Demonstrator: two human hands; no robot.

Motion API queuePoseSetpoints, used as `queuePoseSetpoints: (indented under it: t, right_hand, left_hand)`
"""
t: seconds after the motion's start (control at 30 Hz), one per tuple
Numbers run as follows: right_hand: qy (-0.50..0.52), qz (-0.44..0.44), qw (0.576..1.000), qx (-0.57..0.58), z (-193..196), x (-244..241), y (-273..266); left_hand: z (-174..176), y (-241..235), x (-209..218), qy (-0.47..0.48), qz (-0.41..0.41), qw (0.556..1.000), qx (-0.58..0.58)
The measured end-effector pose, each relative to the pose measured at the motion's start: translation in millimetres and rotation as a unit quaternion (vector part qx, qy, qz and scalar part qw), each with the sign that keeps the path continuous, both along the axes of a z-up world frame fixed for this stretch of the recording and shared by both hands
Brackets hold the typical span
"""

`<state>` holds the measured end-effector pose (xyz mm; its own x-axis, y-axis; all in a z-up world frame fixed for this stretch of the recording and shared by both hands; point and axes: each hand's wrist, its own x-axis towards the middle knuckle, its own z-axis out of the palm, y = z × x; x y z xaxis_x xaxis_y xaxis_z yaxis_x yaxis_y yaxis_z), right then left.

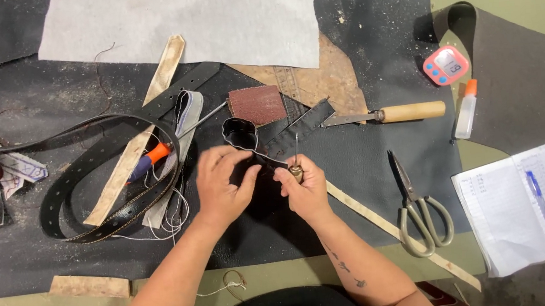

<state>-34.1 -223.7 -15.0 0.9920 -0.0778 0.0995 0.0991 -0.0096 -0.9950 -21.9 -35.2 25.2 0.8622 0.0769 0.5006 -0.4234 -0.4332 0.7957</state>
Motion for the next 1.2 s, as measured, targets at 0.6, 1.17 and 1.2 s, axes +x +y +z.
queuePoseSetpoints:
  t: [0.6, 1.17, 1.2]
  right_hand:
    - [0.28, -0.039, 0.959, 0.012, 55, -12, 36]
    - [0.227, 0.185, 0.951, 0.101, 48, -23, 21]
    - [0.226, 0.183, 0.951, 0.1, 50, -23, 23]
  left_hand:
    - [-13, 31, 3, 0.045, -0.045, 0.991, 0.115]
    - [-20, 50, 12, 0.098, 0.058, 0.991, 0.069]
    - [-16, 52, 13, 0.098, 0.056, 0.991, 0.068]
